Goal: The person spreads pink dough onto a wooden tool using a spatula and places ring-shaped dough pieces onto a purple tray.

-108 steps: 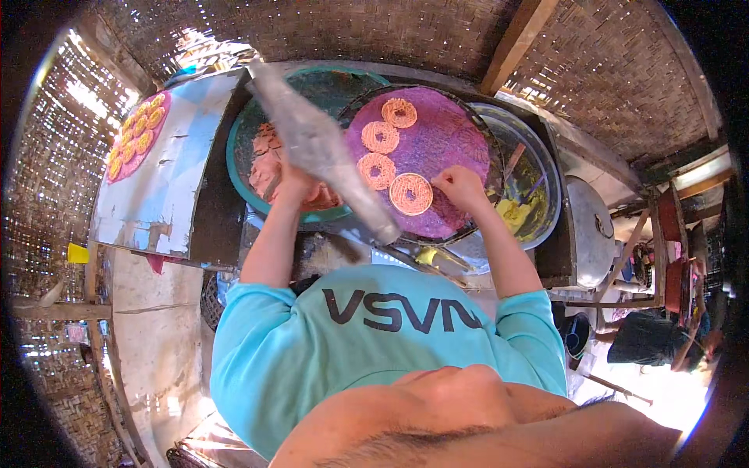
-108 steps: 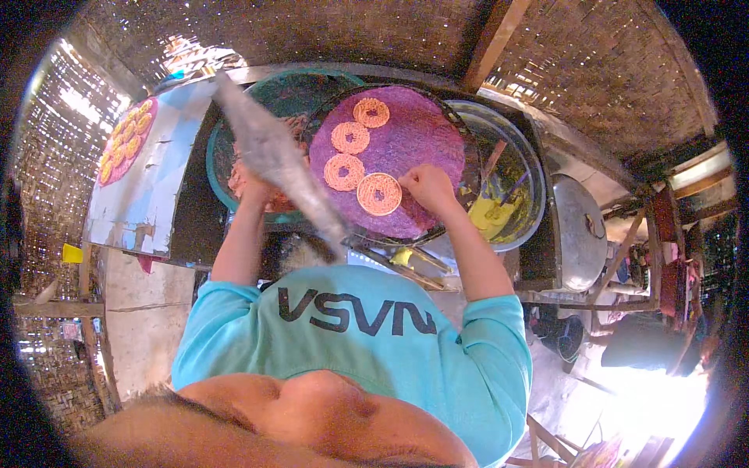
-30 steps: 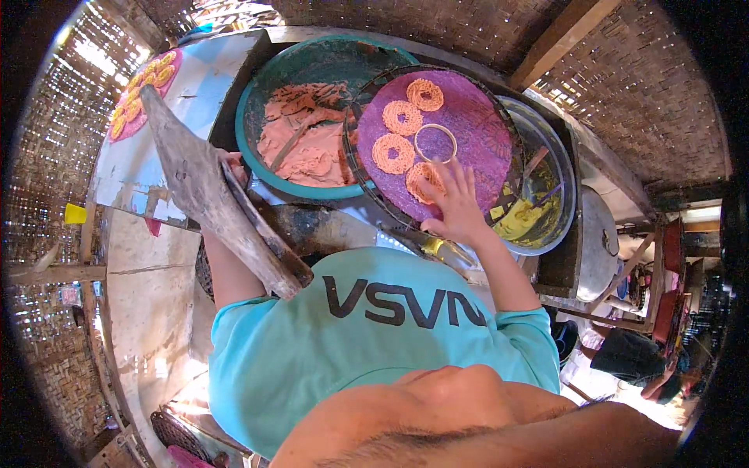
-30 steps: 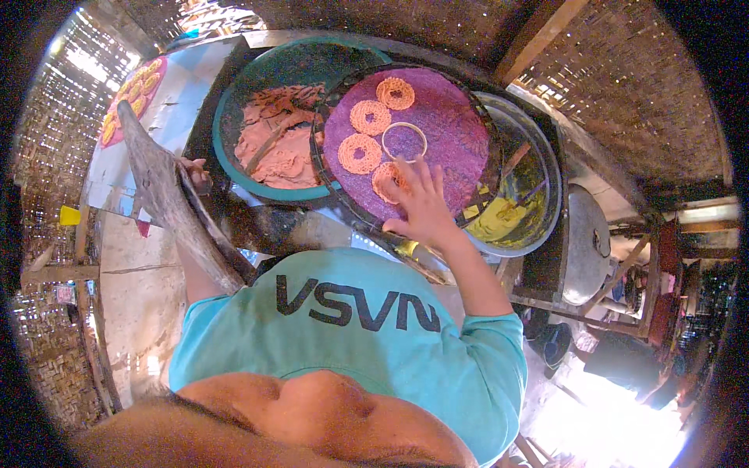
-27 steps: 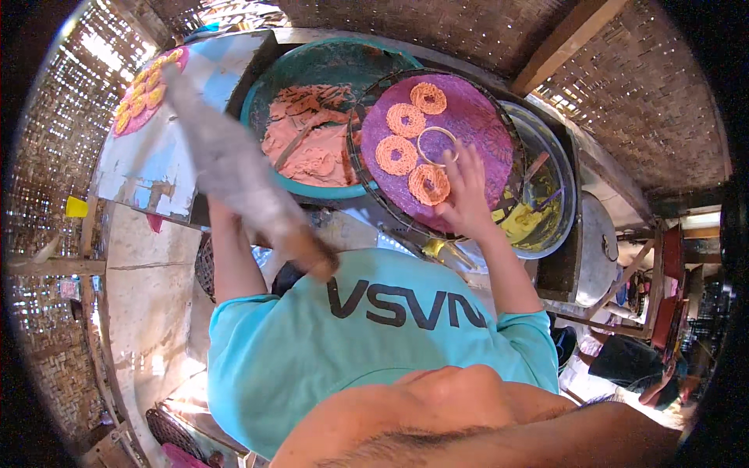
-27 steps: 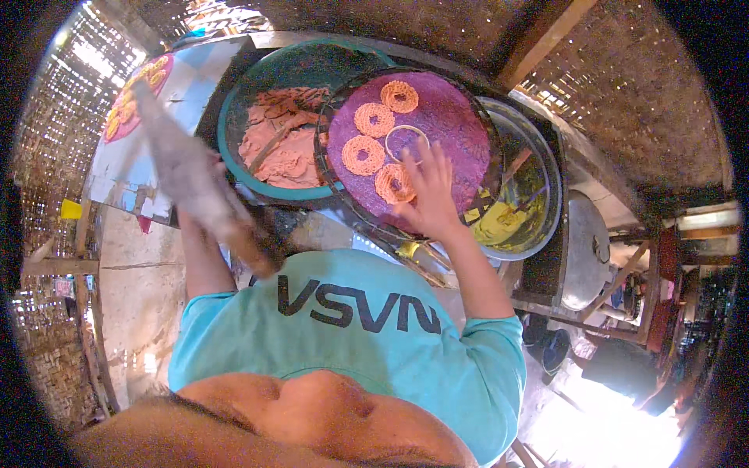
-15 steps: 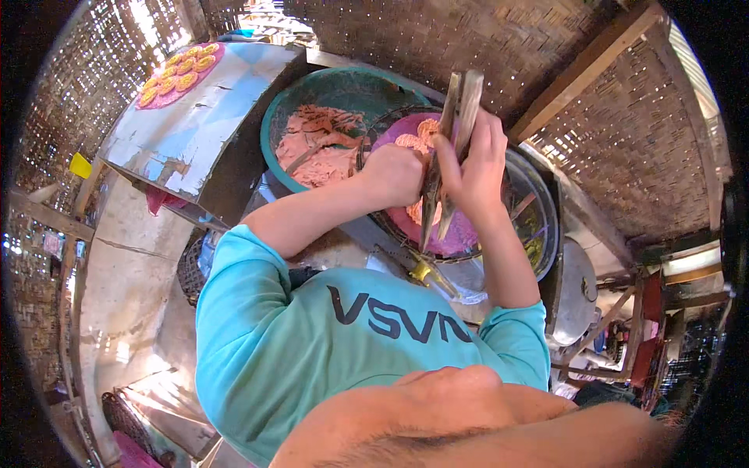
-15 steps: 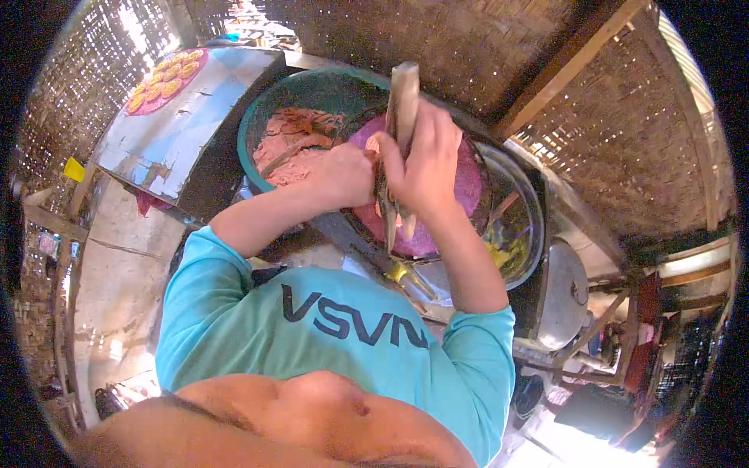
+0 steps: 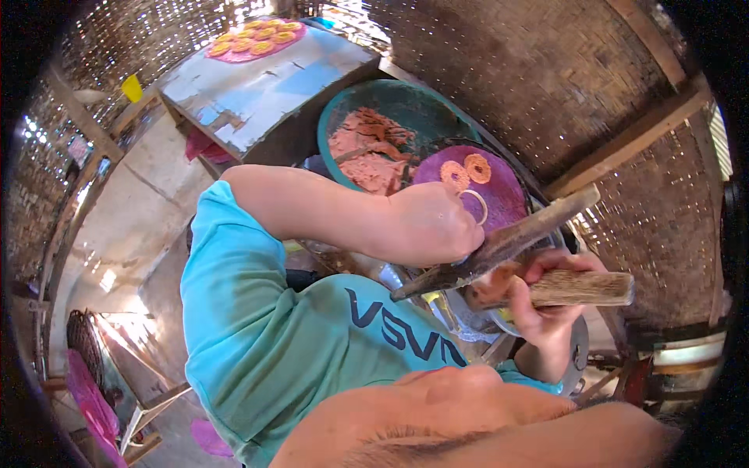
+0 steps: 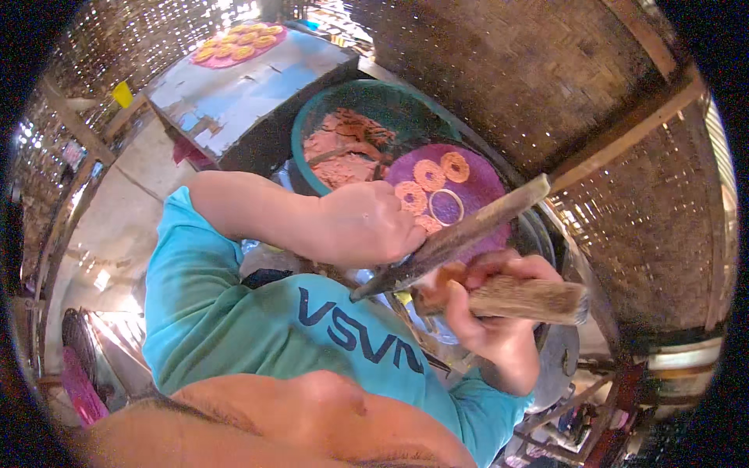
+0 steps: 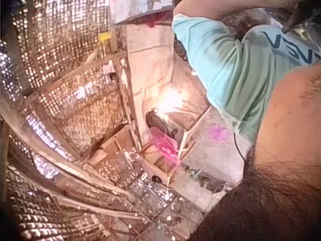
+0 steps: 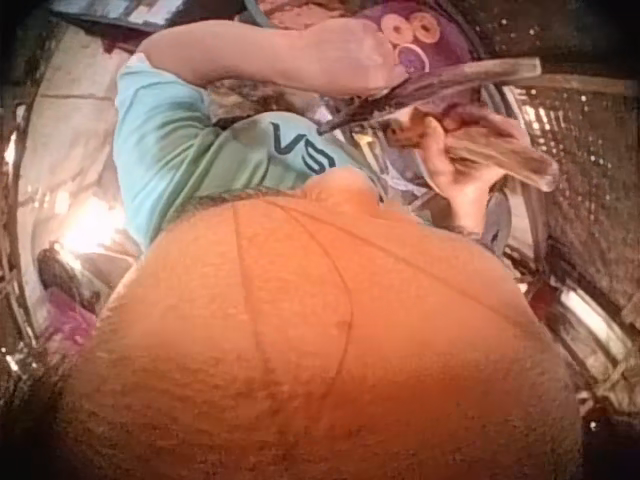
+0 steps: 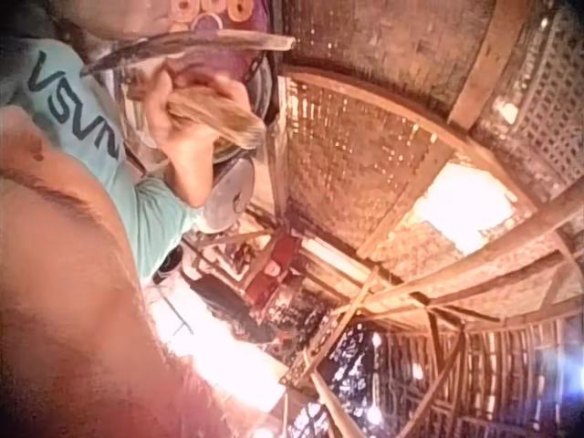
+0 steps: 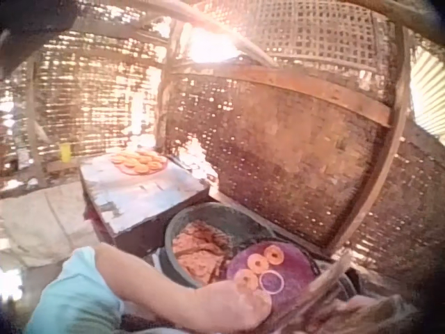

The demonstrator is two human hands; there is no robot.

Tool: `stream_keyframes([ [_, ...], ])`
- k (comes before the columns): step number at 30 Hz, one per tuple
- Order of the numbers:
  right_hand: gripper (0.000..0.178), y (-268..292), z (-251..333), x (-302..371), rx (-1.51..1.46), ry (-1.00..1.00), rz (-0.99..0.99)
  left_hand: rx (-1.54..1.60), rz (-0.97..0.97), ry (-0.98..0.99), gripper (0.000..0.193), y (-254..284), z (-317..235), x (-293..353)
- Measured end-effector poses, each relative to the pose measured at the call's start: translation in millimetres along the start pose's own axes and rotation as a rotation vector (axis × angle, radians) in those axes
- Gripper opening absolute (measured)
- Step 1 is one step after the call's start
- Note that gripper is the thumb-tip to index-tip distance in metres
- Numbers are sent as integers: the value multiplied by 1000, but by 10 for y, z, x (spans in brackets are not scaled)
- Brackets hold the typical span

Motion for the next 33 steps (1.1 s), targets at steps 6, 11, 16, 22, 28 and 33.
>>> stream_keyframes([
  [6,48,425,-220,31,-215,-254,-406,-29,-102,123,16,76,523,360],
  [11,40,648,-231,-154,-31,33,-954,1057,-283,391,22,-429,1952,869],
  [16,41,-538,-786,-704,161,-56,-892,1752,-494,291,31,-283,2178,992],
  [22,36,-2212,-1154,-1218,-749,-233,-264,1903,-1192,56,22,46,2905,1946],
  [28,48,-3232,-3014,-620,469,-940,535,1857,-1214,260,33,-219,3427,2745],
  [33,57,-3591,-4067,-288,937,-1047,858,2036,-1255,332,30,-447,3629,2858],
])
Point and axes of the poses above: each hand's wrist, its own x-axis away from the middle knuckle, its own y-axis out of the back of the hand, z = x × y, the point moved 6 cm from there along -x, towards the middle knuckle, and after that the axes turned 2 degrees about -z, right-handed, at the moved point
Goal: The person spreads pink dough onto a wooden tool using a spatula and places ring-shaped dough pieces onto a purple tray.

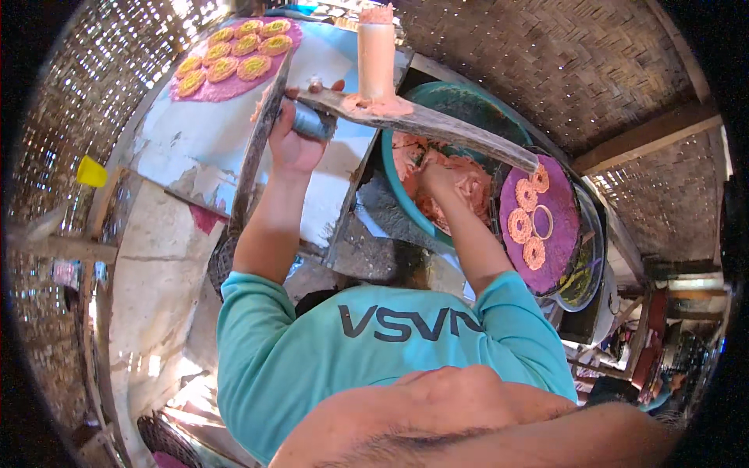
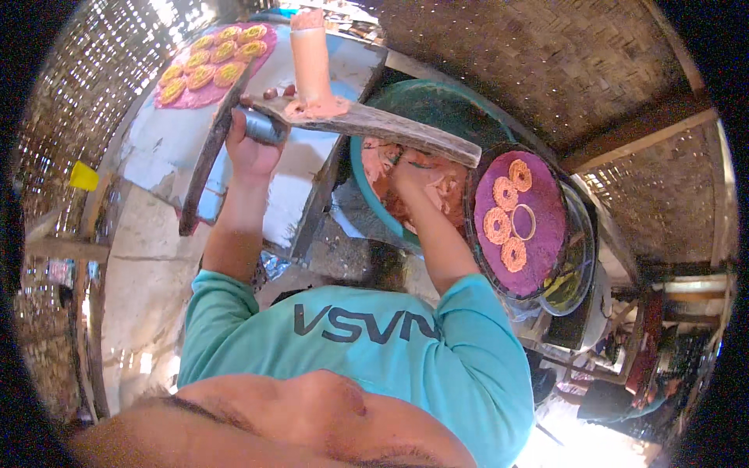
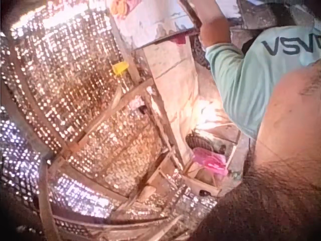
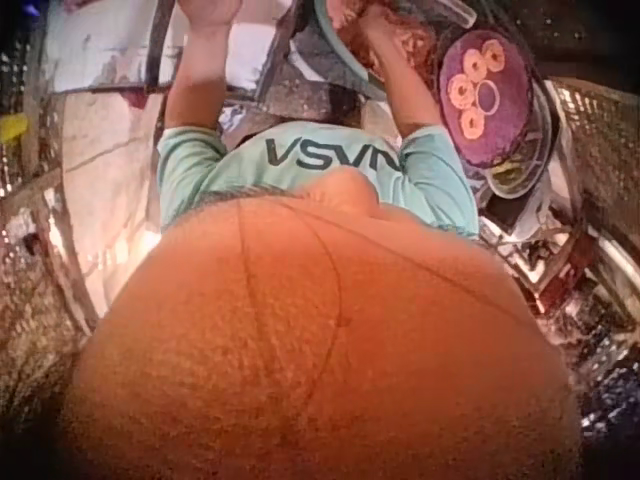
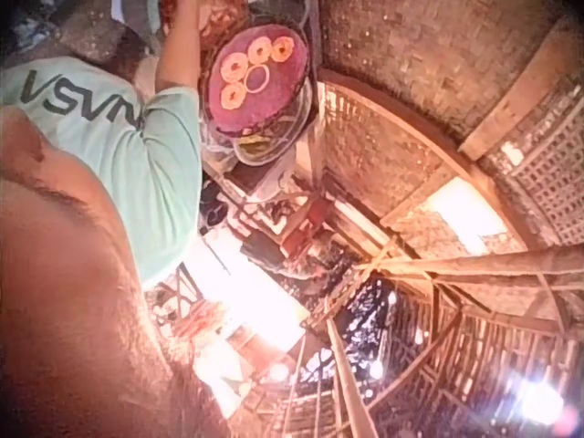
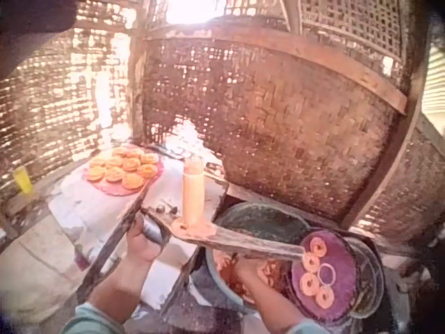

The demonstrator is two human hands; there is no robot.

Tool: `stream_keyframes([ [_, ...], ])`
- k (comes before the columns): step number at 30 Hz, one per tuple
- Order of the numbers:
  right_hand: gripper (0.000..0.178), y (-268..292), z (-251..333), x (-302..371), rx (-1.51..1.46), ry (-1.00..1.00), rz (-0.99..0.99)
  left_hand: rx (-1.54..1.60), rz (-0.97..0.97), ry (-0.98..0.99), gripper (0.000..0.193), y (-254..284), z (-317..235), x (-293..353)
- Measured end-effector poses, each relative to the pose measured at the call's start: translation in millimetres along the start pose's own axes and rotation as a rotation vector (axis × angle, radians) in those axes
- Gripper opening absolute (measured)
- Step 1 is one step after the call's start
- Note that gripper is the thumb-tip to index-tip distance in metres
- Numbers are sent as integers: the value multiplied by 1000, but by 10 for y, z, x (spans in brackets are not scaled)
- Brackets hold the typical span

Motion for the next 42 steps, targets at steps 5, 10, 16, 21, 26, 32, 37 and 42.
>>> stream_keyframes([
  [5,61,123,59,26,-124,-49,43,0,-92,-4,27,47,22,42],
  [10,37,597,-253,198,-405,267,-187,-74,39,-72,25,-80,-16,58],
  [16,30,980,-1188,718,-179,263,-262,-141,82,-81,24,-285,-51,25],
  [21,29,1528,-973,1075,67,203,-173,-143,96,-139,23,-200,-43,32],
  [26,29,1707,-387,1358,433,94,27,-143,38,-22,24,-187,-13,60],
  [32,34,1252,-100,1213,632,214,-397,-30,-58,-13,26,-57,8,100],
  [37,39,955,-79,1176,657,360,-820,-84,-93,-8,25,-141,-30,90],
  [42,40,1161,-29,1300,83,431,-747,-47,-93,-63,25,-132,-21,115],
])
Point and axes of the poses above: each hand's wrist, its own x-axis away from the middle knuckle, its own y-axis out of the back of the hand, z = x × y, the point moved 6 cm from there along -x, towards the middle knuckle, and after that the axes turned 2 degrees about -z, right-handed, at the moved point
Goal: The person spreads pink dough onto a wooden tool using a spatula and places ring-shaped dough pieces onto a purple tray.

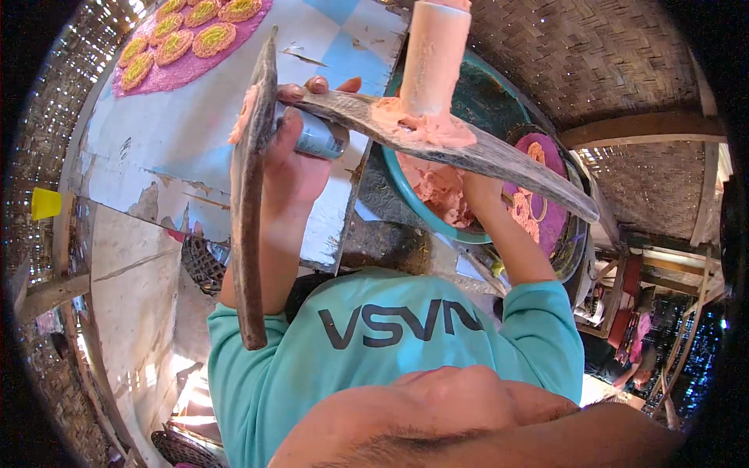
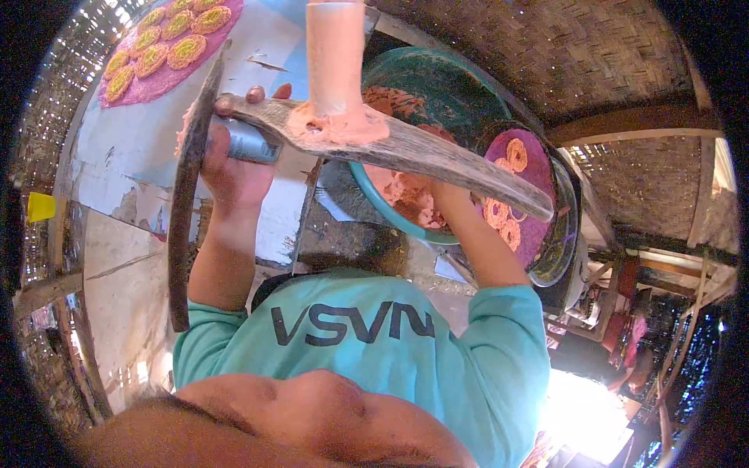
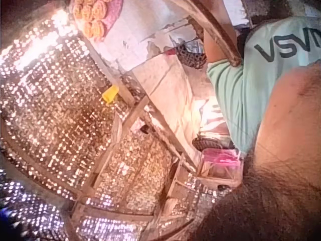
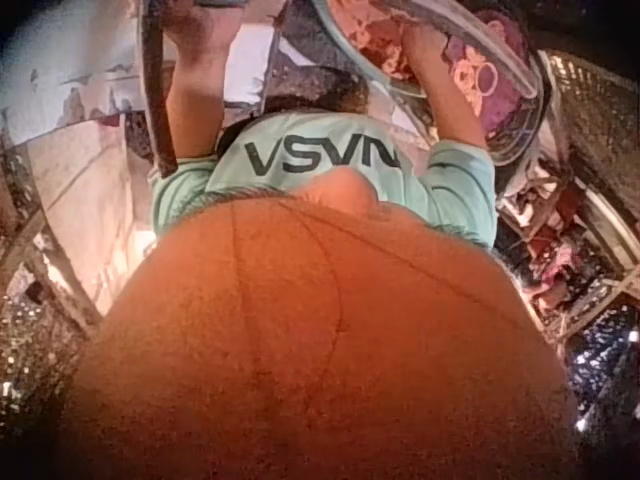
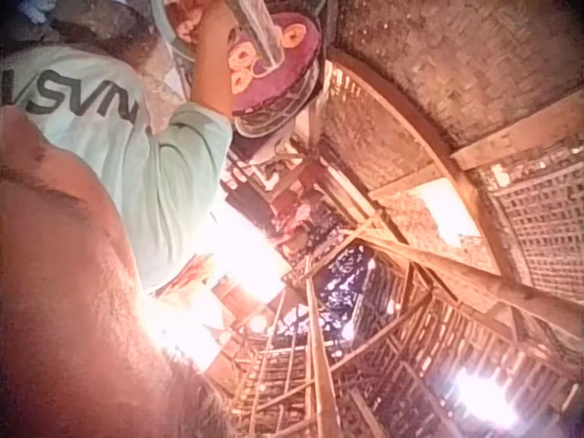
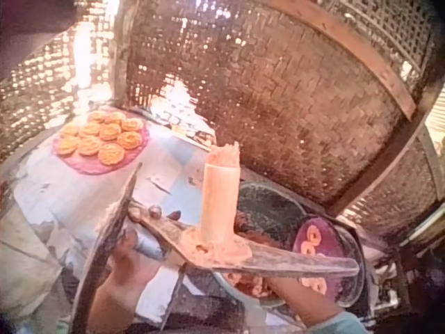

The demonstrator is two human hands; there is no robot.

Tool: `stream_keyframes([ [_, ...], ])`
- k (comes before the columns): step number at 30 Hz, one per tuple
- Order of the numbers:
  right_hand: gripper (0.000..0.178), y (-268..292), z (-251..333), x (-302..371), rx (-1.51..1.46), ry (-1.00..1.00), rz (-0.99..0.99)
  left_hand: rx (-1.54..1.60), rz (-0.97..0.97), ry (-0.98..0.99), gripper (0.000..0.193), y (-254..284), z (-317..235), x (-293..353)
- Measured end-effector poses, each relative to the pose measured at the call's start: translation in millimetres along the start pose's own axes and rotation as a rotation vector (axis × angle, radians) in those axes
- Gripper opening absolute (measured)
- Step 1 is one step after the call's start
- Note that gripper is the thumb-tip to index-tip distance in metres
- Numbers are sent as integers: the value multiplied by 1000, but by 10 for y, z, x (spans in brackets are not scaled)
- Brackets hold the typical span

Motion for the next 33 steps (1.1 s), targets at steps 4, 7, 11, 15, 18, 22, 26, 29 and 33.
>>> stream_keyframes([
  [4,37,-181,-206,267,-113,-278,194,44,13,49,25,9,40,-3],
  [7,33,-271,-300,399,22,-294,346,26,53,26,25,10,40,-16],
  [11,33,-255,-429,588,-15,-325,509,-52,94,-79,23,-17,-58,-35],
  [15,40,51,-577,779,-43,-540,732,90,131,-50,27,129,-185,-33],
  [18,38,474,-712,921,-171,-602,640,-86,183,-69,38,133,-321,-62],
  [22,34,1145,-1000,1095,-618,-582,453,-321,174,-82,44,-96,-404,3],
  [26,39,1800,-994,1199,-897,-593,354,-612,134,174,34,-386,-245,109],
  [29,36,2033,-925,1220,-981,-501,341,-1065,232,391,33,-566,227,279],
  [33,34,2161,-861,1250,-1075,-361,265,-1433,550,205,43,-895,802,428],
])
Point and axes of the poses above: each hand's wrist, its own x-axis away from the middle knuckle, its own y-axis out of the back of the hand, z = x × y, the point moved 6 cm from there along -x, towards the middle knuckle, and after that the axes turned 2 degrees about -z, right-handed, at the moved point
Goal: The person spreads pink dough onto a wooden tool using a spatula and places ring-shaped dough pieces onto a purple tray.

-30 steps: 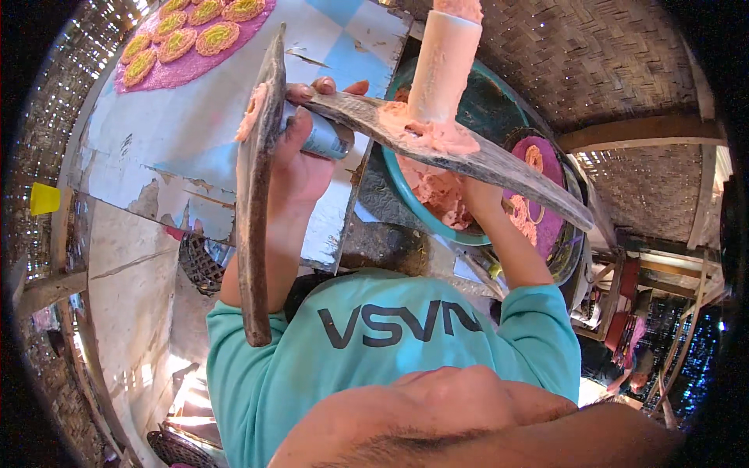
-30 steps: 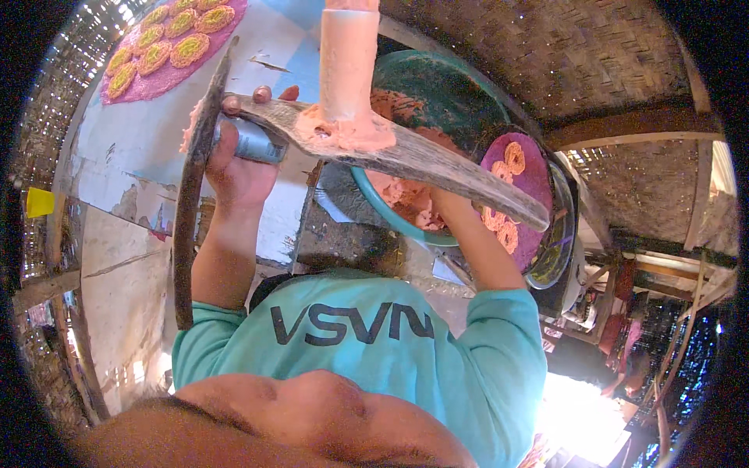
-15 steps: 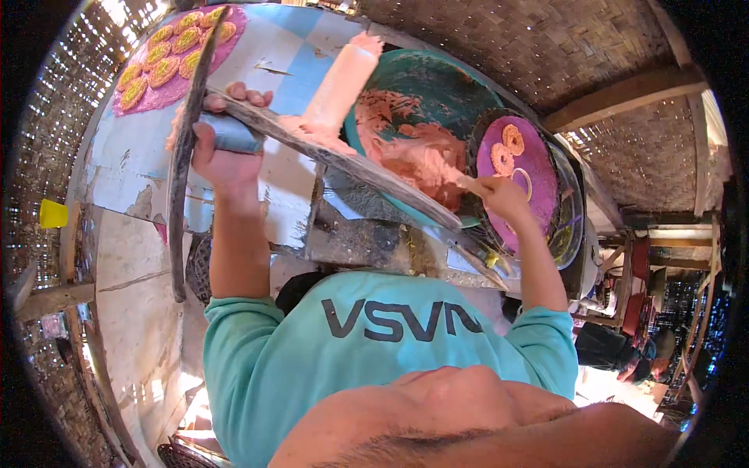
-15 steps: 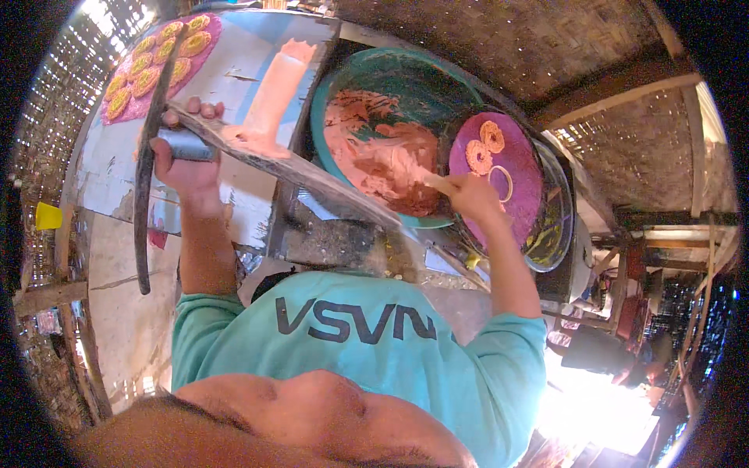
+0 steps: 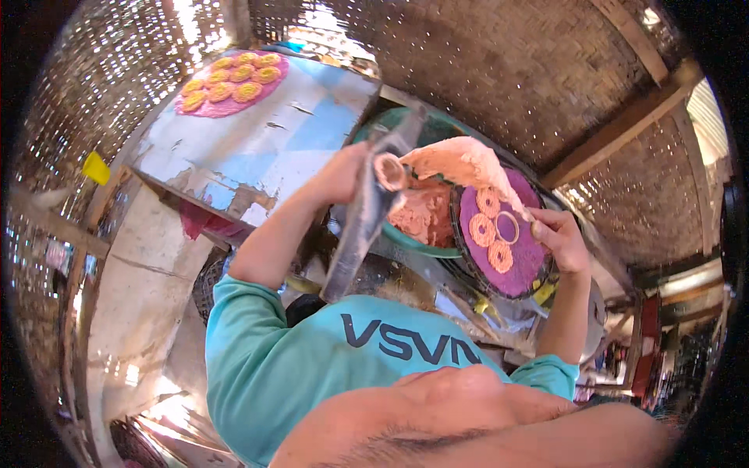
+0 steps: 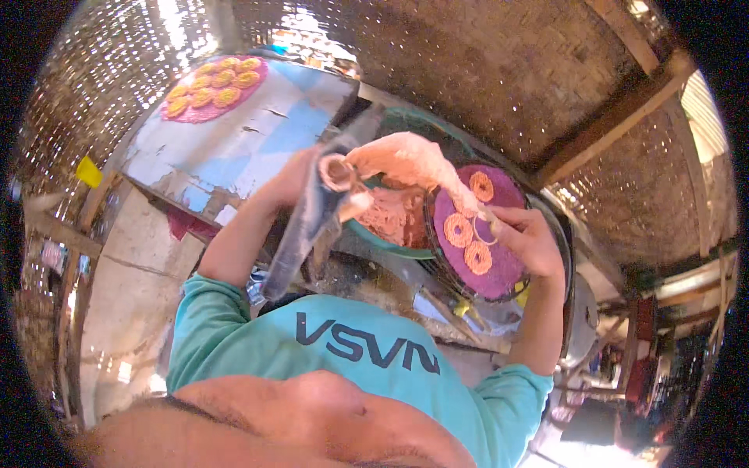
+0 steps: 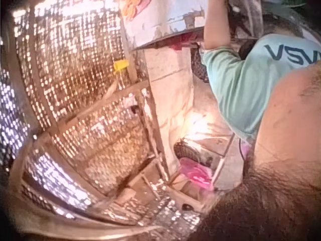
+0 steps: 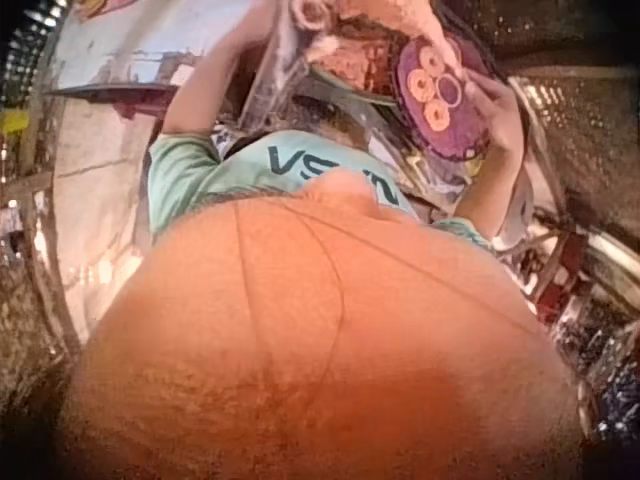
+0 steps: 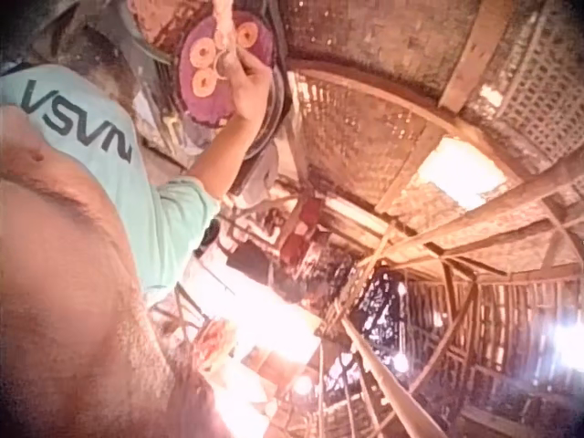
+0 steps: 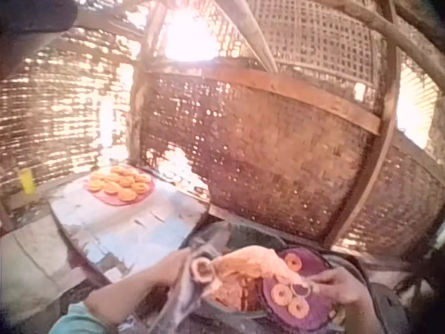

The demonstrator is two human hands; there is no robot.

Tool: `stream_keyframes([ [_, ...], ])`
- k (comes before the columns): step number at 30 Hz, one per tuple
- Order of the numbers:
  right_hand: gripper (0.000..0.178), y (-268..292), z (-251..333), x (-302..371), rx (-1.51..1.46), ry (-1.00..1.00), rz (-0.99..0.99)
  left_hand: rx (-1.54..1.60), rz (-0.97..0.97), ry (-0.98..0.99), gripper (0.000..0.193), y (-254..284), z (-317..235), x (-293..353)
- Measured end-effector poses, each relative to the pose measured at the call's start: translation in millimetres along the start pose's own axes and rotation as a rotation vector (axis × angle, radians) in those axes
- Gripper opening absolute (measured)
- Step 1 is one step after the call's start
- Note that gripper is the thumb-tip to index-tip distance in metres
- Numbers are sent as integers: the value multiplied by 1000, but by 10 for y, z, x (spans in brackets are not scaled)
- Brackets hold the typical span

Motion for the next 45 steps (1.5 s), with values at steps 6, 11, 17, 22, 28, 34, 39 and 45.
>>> stream_keyframes([
  [6,31,157,456,96,790,436,-124,-175,46,-134,39,-287,-546,-19],
  [11,19,-17,1051,304,1216,919,-338,-462,133,-106,54,-578,-674,-27],
  [17,21,-699,848,471,1489,1226,-537,-356,-75,-61,42,-711,-878,-65],
  [22,28,-521,661,586,1466,1156,-501,-404,-30,59,43,-739,-732,-159],
  [28,29,165,685,874,1195,1022,-711,-287,-182,60,41,-473,-366,-129],
  [34,32,394,579,640,1059,931,-724,-331,-270,108,39,-507,-575,-121],
  [39,28,298,715,609,1062,978,-547,-542,-261,-25,34,-628,-739,-35],
  [45,24,117,773,443,1114,1028,-378,-567,-301,-96,39,-742,-1026,-4],
])
Point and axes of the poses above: each hand's wrist, its own x-axis away from the middle knuckle, its own y-axis out of the back of the hand, z = x × y, the point moved 6 cm from there along -x, towards the middle knuckle, and after that the axes turned 2 degrees about -z, right-handed, at the moved point
